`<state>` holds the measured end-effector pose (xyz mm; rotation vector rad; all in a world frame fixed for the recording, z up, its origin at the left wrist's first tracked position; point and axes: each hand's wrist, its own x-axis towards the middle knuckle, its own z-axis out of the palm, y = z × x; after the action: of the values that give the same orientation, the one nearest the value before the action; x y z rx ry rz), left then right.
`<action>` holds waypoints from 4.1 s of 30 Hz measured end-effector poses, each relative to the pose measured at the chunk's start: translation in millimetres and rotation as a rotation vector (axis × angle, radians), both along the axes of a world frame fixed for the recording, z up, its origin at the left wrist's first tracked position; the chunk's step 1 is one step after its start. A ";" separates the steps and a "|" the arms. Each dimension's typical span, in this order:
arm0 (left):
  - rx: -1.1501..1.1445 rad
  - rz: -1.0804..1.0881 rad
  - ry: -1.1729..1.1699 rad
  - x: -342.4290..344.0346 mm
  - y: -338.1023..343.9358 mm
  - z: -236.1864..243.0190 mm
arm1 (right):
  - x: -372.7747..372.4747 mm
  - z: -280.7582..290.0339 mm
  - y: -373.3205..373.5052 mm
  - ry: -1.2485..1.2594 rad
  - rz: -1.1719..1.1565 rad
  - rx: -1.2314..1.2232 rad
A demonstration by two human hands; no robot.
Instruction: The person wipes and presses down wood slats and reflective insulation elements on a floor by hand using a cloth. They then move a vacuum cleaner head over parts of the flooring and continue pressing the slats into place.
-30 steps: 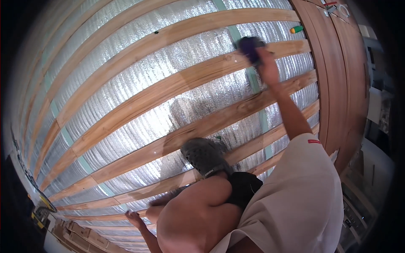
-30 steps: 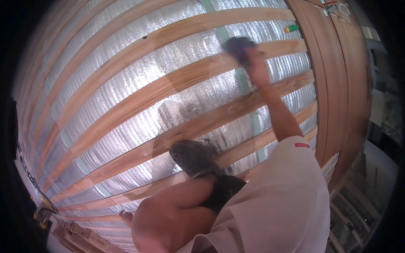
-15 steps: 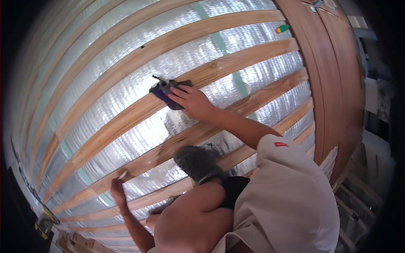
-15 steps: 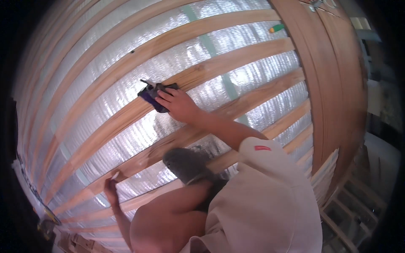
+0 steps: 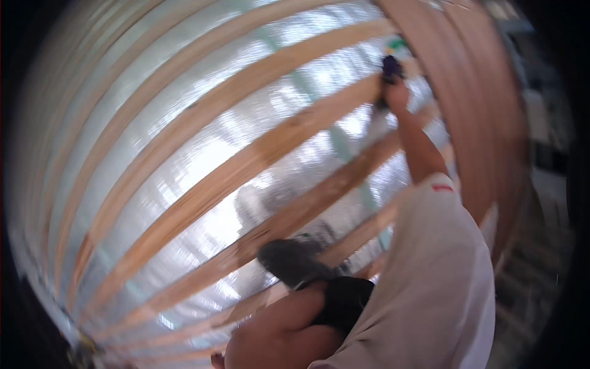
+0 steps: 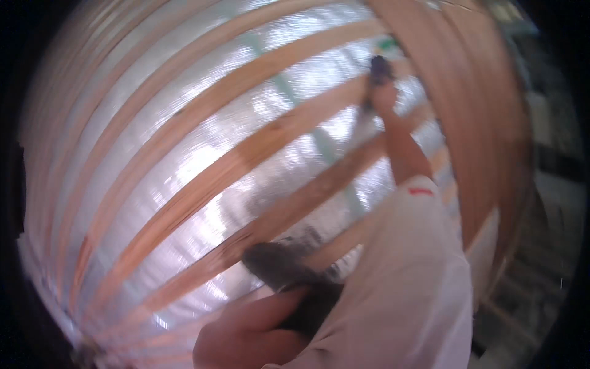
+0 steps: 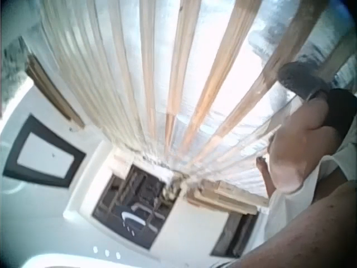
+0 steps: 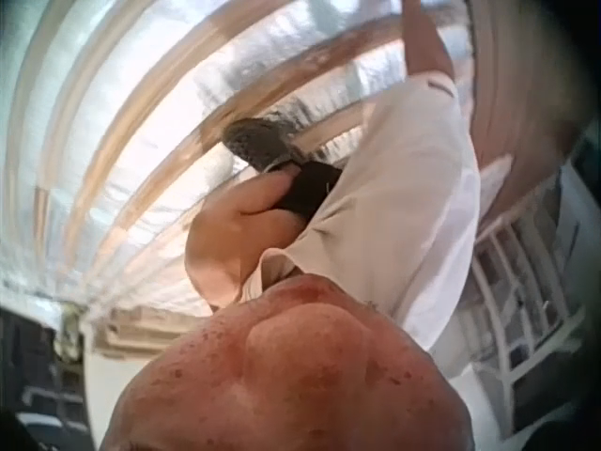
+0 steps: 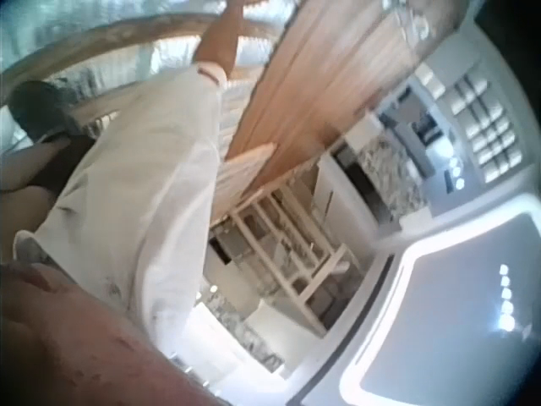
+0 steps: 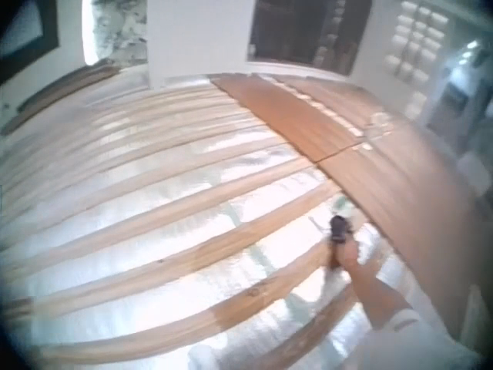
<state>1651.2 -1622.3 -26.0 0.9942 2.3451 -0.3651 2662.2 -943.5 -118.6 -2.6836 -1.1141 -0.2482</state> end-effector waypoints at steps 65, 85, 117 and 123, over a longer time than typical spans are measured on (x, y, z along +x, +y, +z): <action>0.730 1.068 0.640 -125.6 -534.5 -68.3 | -1078.1 162.6 -748.2 0.451 2.677 -0.514; 0.811 1.066 0.792 -430.6 -490.7 -99.2 | -1427.9 -45.7 -926.6 0.320 2.712 -0.024; 0.840 1.163 0.672 -694.5 -529.7 -76.1 | -2115.9 -16.0 -1026.4 0.367 2.893 0.004; 0.572 1.323 0.867 -818.0 -566.9 -110.5 | -2174.1 -20.6 -1010.7 0.357 2.911 -0.024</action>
<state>833.2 -2189.2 -136.5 -0.8677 3.3157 0.5372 488.1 -1954.2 -139.1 0.7784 -2.6941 0.6265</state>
